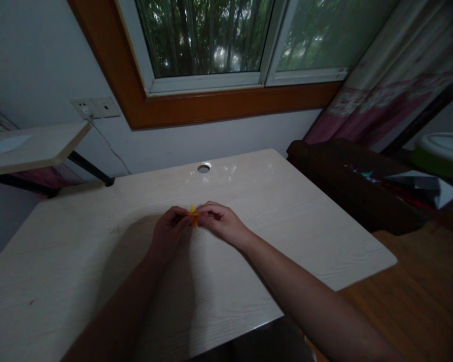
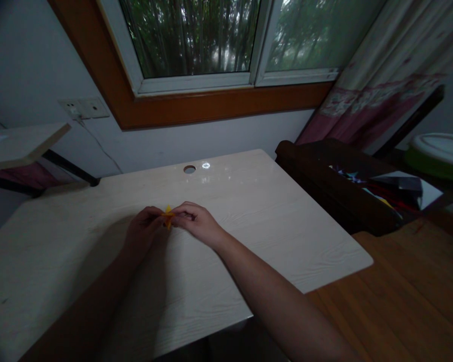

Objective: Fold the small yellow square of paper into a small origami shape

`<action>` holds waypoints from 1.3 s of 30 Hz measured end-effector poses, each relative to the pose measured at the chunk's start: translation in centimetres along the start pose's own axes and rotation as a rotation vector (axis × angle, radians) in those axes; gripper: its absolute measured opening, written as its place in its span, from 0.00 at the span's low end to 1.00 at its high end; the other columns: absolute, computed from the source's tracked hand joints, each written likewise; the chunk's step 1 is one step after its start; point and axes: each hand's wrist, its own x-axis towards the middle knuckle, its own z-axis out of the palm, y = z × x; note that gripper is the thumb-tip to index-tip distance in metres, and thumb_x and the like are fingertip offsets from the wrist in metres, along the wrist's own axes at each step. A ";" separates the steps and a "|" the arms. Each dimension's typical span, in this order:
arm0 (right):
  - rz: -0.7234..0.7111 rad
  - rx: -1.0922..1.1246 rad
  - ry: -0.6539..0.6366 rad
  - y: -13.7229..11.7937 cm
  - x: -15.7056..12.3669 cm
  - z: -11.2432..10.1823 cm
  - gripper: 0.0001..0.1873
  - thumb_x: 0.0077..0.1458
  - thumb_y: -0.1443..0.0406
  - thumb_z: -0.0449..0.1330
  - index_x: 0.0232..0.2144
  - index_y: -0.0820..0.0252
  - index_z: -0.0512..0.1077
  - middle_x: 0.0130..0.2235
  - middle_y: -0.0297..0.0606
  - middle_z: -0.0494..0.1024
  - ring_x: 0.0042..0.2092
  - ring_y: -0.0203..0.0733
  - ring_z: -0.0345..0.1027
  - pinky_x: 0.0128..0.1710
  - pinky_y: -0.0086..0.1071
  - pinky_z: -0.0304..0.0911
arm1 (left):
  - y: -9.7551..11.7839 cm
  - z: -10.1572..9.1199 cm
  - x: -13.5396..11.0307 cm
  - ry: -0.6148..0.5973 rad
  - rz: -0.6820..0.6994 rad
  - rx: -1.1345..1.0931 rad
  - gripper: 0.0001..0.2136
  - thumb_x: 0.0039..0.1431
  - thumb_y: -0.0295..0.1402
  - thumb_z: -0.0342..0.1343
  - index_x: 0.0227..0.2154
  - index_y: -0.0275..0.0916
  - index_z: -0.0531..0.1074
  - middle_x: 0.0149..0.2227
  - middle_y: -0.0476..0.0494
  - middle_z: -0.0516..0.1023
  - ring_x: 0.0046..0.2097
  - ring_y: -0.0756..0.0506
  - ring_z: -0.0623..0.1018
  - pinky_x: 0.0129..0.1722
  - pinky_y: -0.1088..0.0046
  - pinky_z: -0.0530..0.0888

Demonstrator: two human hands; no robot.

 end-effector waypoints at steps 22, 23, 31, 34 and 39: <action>0.158 0.121 0.002 2.2 0.3 0.6 0.19 0.41 0.61 0.71 0.32 0.60 0.66 0.27 0.27 0.71 0.30 0.33 0.69 0.32 0.28 0.65 | -0.3 0.5 -0.3 0.120 0.047 0.082 0.10 0.55 0.39 0.61 0.32 0.39 0.70 0.32 0.48 0.75 0.33 0.50 0.76 0.32 0.75 0.75; 0.141 0.086 0.024 2.2 0.3 0.6 0.19 0.41 0.61 0.71 0.32 0.60 0.67 0.27 0.26 0.71 0.29 0.31 0.68 0.31 0.27 0.64 | -0.4 0.5 -0.2 0.126 0.047 0.085 0.10 0.55 0.39 0.61 0.32 0.39 0.70 0.33 0.47 0.75 0.33 0.49 0.76 0.33 0.75 0.75; 0.015 -0.125 0.084 1.7 0.0 0.5 0.12 0.49 0.61 0.67 0.34 0.59 0.71 0.29 0.30 0.72 0.28 0.31 0.64 0.27 0.25 0.59 | -0.2 0.9 -0.2 0.075 0.022 -0.016 0.09 0.57 0.38 0.59 0.31 0.39 0.67 0.34 0.47 0.73 0.31 0.51 0.74 0.29 0.77 0.73; -0.044 -0.253 0.098 1.1 -0.1 0.3 0.09 0.52 0.61 0.65 0.35 0.59 0.74 0.30 0.33 0.74 0.30 0.33 0.66 0.29 0.27 0.61 | 0.0 0.9 -0.1 0.041 0.032 -0.062 0.08 0.58 0.37 0.57 0.33 0.38 0.68 0.38 0.45 0.74 0.34 0.50 0.75 0.32 0.75 0.74; -0.169 -0.399 0.113 0.4 -0.2 0.1 0.06 0.55 0.65 0.62 0.36 0.57 0.77 0.35 0.37 0.77 0.35 0.36 0.70 0.35 0.29 0.64 | 0.2 0.9 -0.2 0.028 0.044 -0.138 0.06 0.58 0.34 0.58 0.35 0.39 0.68 0.40 0.44 0.74 0.38 0.49 0.76 0.37 0.71 0.75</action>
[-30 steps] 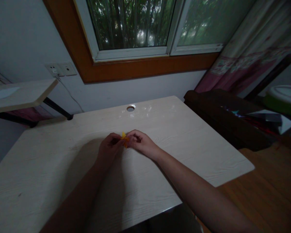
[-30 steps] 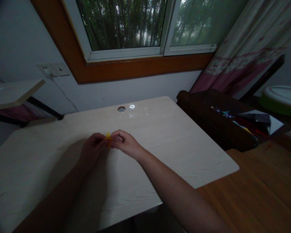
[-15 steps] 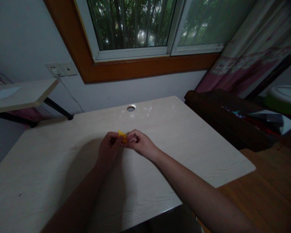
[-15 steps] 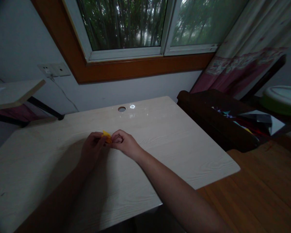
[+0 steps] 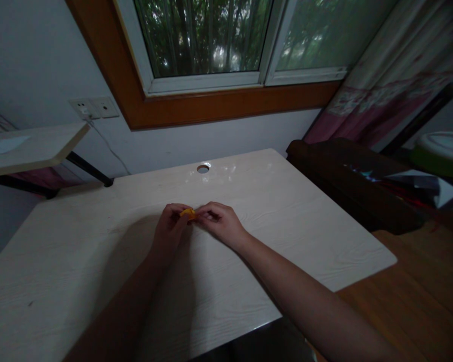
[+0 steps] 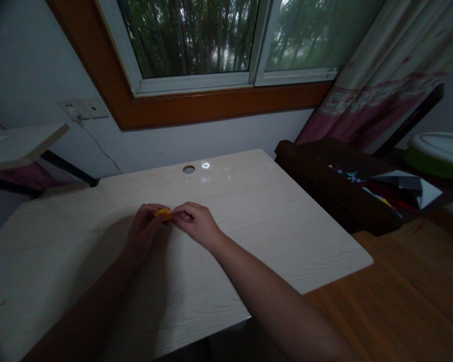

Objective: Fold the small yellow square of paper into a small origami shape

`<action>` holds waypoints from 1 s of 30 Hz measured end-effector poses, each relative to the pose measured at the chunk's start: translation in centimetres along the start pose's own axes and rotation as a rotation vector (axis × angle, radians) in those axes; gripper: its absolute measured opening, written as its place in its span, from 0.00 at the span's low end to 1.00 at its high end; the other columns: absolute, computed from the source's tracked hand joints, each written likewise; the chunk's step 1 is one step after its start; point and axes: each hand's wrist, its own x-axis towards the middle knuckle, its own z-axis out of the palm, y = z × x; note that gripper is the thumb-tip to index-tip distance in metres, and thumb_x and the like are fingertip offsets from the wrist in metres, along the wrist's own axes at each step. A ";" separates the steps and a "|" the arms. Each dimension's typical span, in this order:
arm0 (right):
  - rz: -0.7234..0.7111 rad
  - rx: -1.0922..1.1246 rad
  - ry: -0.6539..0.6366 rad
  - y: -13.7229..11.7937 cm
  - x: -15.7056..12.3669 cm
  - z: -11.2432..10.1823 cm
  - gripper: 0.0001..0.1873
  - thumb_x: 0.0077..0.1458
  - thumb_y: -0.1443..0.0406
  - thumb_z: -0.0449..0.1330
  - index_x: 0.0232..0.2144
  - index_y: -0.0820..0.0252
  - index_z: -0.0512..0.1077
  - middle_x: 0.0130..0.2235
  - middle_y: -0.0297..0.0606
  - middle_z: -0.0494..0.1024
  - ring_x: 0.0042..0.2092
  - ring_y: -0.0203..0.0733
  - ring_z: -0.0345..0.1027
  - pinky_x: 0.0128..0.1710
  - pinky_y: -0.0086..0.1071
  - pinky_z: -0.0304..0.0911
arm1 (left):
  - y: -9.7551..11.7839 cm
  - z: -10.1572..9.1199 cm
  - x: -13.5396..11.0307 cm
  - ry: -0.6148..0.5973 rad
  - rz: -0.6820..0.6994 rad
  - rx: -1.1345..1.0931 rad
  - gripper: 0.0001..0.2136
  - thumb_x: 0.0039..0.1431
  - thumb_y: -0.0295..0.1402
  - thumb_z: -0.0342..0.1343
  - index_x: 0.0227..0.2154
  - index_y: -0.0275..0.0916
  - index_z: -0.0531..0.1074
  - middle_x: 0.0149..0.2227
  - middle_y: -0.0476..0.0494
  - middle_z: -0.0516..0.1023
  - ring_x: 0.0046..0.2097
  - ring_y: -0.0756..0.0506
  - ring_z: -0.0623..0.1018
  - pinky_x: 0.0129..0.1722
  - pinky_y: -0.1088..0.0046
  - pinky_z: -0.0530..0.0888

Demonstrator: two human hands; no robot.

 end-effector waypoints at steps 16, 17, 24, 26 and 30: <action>-0.052 -0.050 -0.034 0.1 0.1 -0.4 0.07 0.56 0.64 0.62 0.38 0.55 0.77 0.36 0.38 0.77 0.37 0.38 0.71 0.38 0.32 0.66 | 0.0 -0.2 -0.1 -0.079 -0.092 0.098 0.08 0.61 0.35 0.53 0.39 0.39 0.73 0.39 0.44 0.78 0.39 0.47 0.78 0.40 0.69 0.76; -0.058 -0.052 -0.040 0.1 0.1 -0.4 0.07 0.56 0.64 0.62 0.38 0.55 0.77 0.36 0.38 0.77 0.37 0.38 0.71 0.39 0.32 0.66 | -0.1 -0.2 -0.1 -0.075 -0.094 0.098 0.08 0.61 0.35 0.53 0.39 0.39 0.73 0.39 0.44 0.78 0.39 0.47 0.78 0.40 0.69 0.76; -0.060 -0.082 -0.026 -0.2 0.2 -0.7 0.06 0.56 0.66 0.62 0.37 0.55 0.78 0.35 0.37 0.78 0.37 0.38 0.71 0.39 0.32 0.65 | -0.2 -0.1 -0.1 -0.095 -0.122 0.048 0.09 0.60 0.36 0.55 0.40 0.39 0.74 0.41 0.42 0.78 0.41 0.46 0.79 0.43 0.65 0.77; -0.057 -0.084 -0.012 -0.3 0.2 -0.8 0.06 0.56 0.66 0.62 0.36 0.55 0.78 0.35 0.37 0.78 0.37 0.38 0.71 0.39 0.32 0.65 | -0.1 -0.1 -0.1 -0.104 -0.134 0.030 0.09 0.60 0.36 0.54 0.40 0.39 0.74 0.43 0.41 0.79 0.42 0.45 0.79 0.44 0.64 0.77; -0.046 -0.081 0.013 -0.3 0.3 -1.0 0.06 0.57 0.67 0.61 0.36 0.56 0.78 0.35 0.37 0.78 0.38 0.38 0.71 0.39 0.31 0.64 | 0.1 -0.3 0.0 -0.136 -0.128 0.004 0.08 0.61 0.36 0.53 0.39 0.39 0.73 0.46 0.41 0.78 0.47 0.44 0.77 0.44 0.65 0.78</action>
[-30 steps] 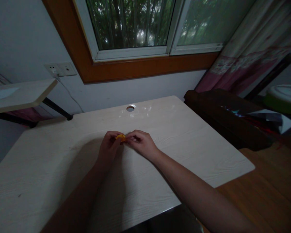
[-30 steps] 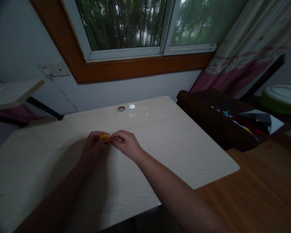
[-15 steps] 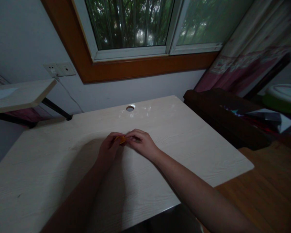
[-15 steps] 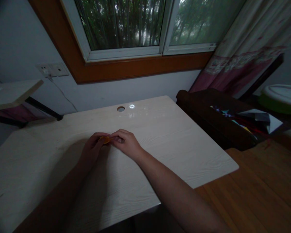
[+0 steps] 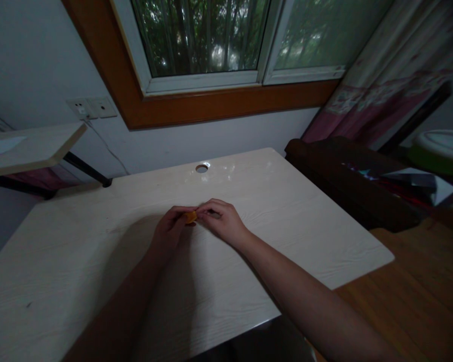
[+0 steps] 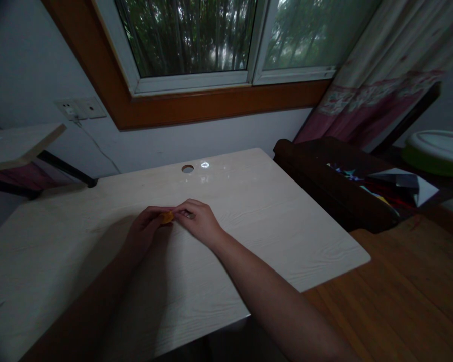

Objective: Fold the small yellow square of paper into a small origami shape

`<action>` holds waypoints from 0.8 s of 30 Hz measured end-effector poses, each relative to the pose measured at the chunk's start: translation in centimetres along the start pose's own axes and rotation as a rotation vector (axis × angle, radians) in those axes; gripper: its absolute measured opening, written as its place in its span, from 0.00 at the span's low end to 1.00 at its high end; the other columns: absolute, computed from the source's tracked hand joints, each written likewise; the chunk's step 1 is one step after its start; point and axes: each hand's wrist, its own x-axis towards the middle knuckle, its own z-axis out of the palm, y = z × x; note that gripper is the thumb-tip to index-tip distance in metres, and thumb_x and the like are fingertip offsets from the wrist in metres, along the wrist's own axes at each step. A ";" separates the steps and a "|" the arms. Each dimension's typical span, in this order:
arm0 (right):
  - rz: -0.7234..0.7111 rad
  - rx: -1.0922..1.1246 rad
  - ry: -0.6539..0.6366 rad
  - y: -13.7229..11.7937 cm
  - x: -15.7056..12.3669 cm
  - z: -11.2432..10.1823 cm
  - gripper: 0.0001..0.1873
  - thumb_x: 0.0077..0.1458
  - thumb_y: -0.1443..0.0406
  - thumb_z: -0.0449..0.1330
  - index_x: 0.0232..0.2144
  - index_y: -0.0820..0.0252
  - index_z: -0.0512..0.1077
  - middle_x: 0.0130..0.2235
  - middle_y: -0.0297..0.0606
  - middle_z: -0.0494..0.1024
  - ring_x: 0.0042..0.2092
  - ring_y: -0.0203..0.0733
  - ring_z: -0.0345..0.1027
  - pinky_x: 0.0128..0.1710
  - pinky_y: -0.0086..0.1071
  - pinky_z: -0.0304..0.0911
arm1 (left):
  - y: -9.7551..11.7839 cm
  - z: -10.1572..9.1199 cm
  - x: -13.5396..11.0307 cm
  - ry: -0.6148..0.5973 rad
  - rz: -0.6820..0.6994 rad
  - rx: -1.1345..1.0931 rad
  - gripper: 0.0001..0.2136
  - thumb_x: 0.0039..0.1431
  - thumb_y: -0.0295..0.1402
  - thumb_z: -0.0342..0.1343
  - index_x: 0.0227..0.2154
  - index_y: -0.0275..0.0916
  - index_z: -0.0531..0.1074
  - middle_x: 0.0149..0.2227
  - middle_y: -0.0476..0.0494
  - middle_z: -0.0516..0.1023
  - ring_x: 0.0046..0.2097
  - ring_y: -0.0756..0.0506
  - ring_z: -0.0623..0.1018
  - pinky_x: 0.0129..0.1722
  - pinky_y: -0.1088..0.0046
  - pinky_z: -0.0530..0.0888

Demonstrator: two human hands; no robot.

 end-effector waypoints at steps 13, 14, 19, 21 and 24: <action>0.317 0.568 0.082 1.0 0.3 0.5 0.06 0.49 0.64 0.66 0.31 0.59 0.75 0.31 0.33 0.76 0.32 0.34 0.69 0.36 0.30 0.65 | -1.0 -0.4 0.6 -0.148 0.288 0.043 0.12 0.55 0.27 0.61 0.43 0.42 0.73 0.47 0.42 0.72 0.49 0.45 0.75 0.49 0.66 0.76; 0.316 0.578 0.083 1.0 0.3 0.5 0.06 0.49 0.64 0.66 0.31 0.59 0.75 0.30 0.33 0.76 0.32 0.34 0.69 0.36 0.30 0.65 | -1.1 -0.4 0.6 -0.137 0.306 0.056 0.11 0.55 0.28 0.61 0.41 0.42 0.73 0.46 0.43 0.72 0.47 0.46 0.76 0.48 0.66 0.76; 0.276 0.622 0.086 1.2 0.3 0.8 0.09 0.52 0.63 0.64 0.37 0.57 0.72 0.32 0.32 0.75 0.32 0.33 0.69 0.36 0.30 0.65 | -1.2 -0.8 0.7 -0.056 0.339 0.178 0.05 0.55 0.29 0.61 0.36 0.41 0.74 0.42 0.43 0.74 0.43 0.47 0.77 0.42 0.70 0.77; 0.253 0.594 0.102 1.4 0.2 1.0 0.12 0.52 0.63 0.65 0.40 0.56 0.71 0.35 0.33 0.76 0.33 0.33 0.69 0.37 0.30 0.66 | -1.3 -1.0 0.8 0.009 0.329 0.225 0.05 0.56 0.30 0.61 0.35 0.41 0.74 0.41 0.43 0.74 0.43 0.47 0.77 0.41 0.70 0.77; 0.231 0.459 0.058 1.4 -0.1 1.2 0.12 0.51 0.63 0.66 0.39 0.56 0.70 0.36 0.34 0.75 0.34 0.34 0.69 0.35 0.29 0.66 | -1.4 -1.1 0.9 0.108 0.290 0.242 0.05 0.55 0.32 0.61 0.35 0.40 0.74 0.39 0.44 0.75 0.41 0.47 0.77 0.40 0.70 0.77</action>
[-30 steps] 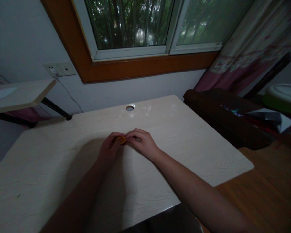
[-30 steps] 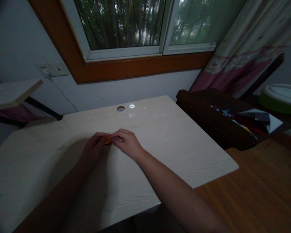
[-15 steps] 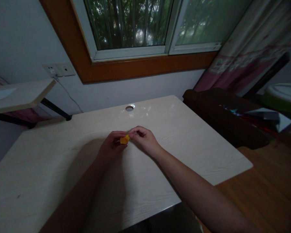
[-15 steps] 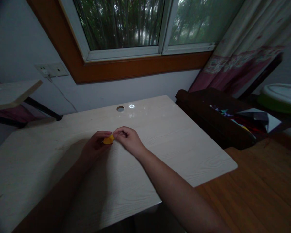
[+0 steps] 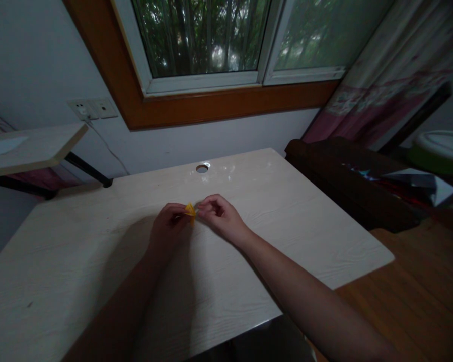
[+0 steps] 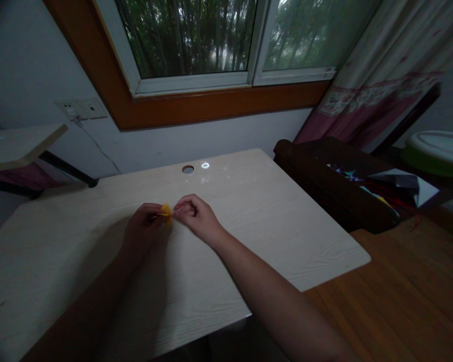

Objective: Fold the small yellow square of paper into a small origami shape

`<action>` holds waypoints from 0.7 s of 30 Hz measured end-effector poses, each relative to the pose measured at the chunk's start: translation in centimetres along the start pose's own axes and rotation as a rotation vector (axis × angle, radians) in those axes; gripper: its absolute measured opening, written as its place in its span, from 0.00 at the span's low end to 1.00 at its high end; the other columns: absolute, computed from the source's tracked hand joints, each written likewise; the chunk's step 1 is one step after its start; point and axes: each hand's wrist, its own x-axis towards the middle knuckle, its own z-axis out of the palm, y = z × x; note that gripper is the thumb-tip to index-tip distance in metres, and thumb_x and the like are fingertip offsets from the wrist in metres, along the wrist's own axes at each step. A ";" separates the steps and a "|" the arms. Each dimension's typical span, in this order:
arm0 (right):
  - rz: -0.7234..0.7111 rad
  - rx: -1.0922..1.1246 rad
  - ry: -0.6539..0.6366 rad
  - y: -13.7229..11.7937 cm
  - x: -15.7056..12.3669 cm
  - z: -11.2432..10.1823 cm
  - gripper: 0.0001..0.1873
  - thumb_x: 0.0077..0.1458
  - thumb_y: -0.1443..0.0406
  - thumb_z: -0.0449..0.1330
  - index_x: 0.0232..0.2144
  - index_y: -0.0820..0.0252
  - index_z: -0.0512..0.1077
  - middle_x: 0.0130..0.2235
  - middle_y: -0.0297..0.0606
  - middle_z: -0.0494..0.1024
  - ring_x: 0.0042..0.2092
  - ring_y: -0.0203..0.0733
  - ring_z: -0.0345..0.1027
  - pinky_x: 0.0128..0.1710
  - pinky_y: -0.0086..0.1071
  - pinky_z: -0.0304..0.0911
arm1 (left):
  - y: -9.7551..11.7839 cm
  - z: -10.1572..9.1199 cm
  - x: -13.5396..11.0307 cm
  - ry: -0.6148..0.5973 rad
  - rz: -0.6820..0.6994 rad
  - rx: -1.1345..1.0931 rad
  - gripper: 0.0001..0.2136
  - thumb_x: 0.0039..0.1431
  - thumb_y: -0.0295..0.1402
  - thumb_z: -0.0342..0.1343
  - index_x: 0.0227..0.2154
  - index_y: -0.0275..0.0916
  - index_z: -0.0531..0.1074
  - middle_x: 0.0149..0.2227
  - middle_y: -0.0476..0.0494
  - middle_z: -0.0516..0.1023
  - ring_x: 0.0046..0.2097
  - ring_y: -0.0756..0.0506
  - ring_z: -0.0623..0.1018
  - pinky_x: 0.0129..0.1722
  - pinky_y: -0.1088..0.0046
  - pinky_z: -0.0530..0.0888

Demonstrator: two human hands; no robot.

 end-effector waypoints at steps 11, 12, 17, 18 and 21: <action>-0.103 -0.300 -0.009 -0.3 -0.2 -0.1 0.07 0.55 0.62 0.63 0.36 0.57 0.74 0.35 0.35 0.73 0.34 0.35 0.69 0.34 0.28 0.65 | 0.4 1.1 -0.3 0.080 -0.212 -0.192 0.17 0.48 0.33 0.66 0.38 0.40 0.66 0.33 0.49 0.78 0.33 0.48 0.80 0.32 0.72 0.78; -0.102 -0.297 -0.011 -0.3 -0.2 -0.1 0.07 0.55 0.62 0.63 0.36 0.57 0.74 0.35 0.35 0.73 0.34 0.35 0.69 0.33 0.28 0.65 | 0.4 1.2 -0.3 0.086 -0.214 -0.208 0.17 0.48 0.33 0.66 0.37 0.40 0.65 0.32 0.49 0.78 0.32 0.49 0.80 0.32 0.73 0.78; -0.182 -0.373 -0.012 -0.6 -0.2 -0.2 0.08 0.55 0.65 0.62 0.40 0.55 0.75 0.37 0.36 0.71 0.34 0.35 0.67 0.33 0.29 0.64 | 0.3 1.0 -0.4 0.011 -0.253 -0.151 0.13 0.52 0.35 0.64 0.36 0.39 0.67 0.31 0.49 0.78 0.30 0.50 0.79 0.31 0.73 0.77; -0.210 -0.403 -0.022 -0.6 -0.2 -0.3 0.09 0.56 0.66 0.62 0.41 0.55 0.75 0.38 0.37 0.71 0.34 0.35 0.66 0.33 0.29 0.64 | 0.2 0.9 -0.5 -0.004 -0.260 -0.133 0.12 0.52 0.35 0.64 0.36 0.39 0.68 0.32 0.48 0.78 0.30 0.50 0.79 0.31 0.73 0.77; -0.265 -0.453 -0.067 -0.6 -0.2 -0.4 0.10 0.57 0.67 0.60 0.42 0.54 0.76 0.39 0.38 0.70 0.35 0.35 0.65 0.33 0.29 0.64 | 0.1 0.8 -0.6 -0.018 -0.273 -0.096 0.13 0.53 0.36 0.63 0.38 0.39 0.69 0.34 0.48 0.79 0.31 0.49 0.80 0.33 0.72 0.77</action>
